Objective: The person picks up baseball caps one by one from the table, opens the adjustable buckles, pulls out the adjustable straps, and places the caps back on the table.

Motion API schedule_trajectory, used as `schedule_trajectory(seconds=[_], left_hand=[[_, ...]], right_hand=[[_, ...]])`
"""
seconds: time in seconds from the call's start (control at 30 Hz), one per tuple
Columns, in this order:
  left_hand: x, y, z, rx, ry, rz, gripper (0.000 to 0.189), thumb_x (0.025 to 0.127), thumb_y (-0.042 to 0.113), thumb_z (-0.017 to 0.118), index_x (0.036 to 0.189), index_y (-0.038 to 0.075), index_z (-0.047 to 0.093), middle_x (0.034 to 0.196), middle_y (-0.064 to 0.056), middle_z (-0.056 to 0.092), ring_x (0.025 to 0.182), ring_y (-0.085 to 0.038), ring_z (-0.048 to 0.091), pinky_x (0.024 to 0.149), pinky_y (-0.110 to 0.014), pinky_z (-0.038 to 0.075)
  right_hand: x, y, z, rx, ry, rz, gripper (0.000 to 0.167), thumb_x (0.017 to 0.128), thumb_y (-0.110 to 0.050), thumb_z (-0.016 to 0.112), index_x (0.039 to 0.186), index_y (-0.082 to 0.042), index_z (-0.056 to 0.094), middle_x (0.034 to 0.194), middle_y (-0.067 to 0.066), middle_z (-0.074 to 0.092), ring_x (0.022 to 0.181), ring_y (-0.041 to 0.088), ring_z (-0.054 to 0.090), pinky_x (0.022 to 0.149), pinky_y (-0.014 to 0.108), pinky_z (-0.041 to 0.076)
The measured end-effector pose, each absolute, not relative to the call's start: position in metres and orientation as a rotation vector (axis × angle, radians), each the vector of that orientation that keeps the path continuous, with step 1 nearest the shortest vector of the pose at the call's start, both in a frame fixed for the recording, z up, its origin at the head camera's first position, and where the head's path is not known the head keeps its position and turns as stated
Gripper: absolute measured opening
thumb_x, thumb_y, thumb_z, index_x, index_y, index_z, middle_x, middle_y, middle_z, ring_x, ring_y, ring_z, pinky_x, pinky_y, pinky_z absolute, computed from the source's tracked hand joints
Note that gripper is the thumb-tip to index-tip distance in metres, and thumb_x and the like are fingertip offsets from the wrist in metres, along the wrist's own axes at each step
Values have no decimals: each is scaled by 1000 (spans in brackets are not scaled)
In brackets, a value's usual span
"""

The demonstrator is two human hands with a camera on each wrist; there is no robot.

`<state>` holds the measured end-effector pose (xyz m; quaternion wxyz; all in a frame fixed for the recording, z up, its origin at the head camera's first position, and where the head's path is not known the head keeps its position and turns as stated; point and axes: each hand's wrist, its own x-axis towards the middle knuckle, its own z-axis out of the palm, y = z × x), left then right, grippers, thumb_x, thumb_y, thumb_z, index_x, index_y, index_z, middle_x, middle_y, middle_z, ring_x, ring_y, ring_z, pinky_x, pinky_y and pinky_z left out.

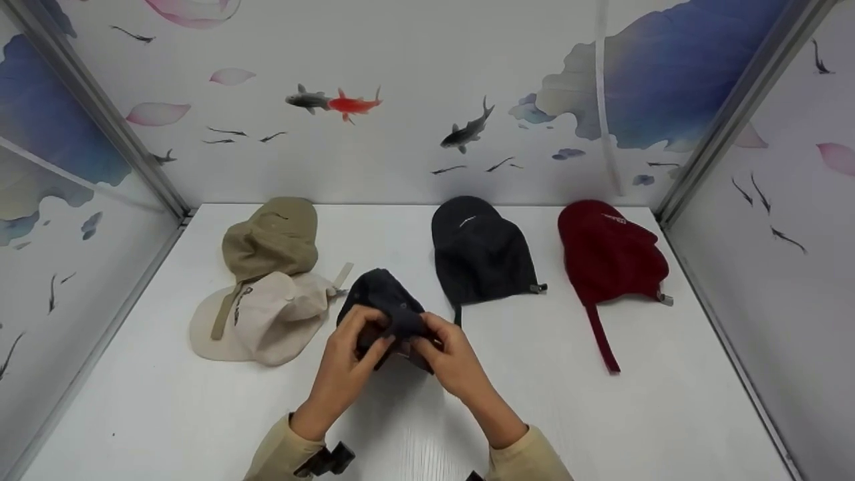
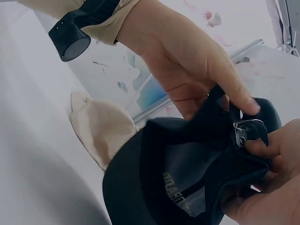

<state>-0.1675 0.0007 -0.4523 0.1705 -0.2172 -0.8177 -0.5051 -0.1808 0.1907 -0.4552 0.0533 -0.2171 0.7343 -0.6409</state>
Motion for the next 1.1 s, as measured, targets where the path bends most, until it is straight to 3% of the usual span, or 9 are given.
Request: schedule_trajectory(seconds=[0.1,0.2,0.43,0.77,1.1], left_hand=[[-171,-2,-453,-650,-2277,-1467,7,98,14,63,105,14,65,106,1,63,96,-9,60,83,-25,53],[-175,-8,-452,-696,-2251,-1519,5,97,17,65,101,15,68,101,2,66,93,-8,61,81,-25,52],[-184,-25,-452,-778,-2227,-1621,12,96,27,66,97,18,73,97,3,69,90,-8,62,81,-24,51],[-187,-45,-447,-833,-2254,-1623,9,93,24,70,101,19,71,97,4,68,89,-9,62,80,-24,52],[-188,-48,-444,-818,-2268,-1574,18,92,25,72,107,16,67,105,2,64,93,-10,62,82,-25,53]], right_hand=[[-181,194,-457,-662,2173,-1961,27,100,0,52,123,13,55,99,-7,65,78,2,58,64,17,47],[-181,198,-457,-661,2086,-1980,26,100,0,52,124,7,57,100,-5,64,79,2,57,64,17,46],[-181,209,-456,-615,1827,-2034,29,103,-3,48,124,-19,61,117,-8,66,106,6,63,90,23,54],[-183,215,-457,-636,1826,-2039,23,100,4,47,111,-11,60,102,-6,59,93,10,58,80,24,53],[-184,213,-458,-620,1829,-2051,22,102,0,46,113,-12,60,99,-3,59,86,9,57,73,23,51]])
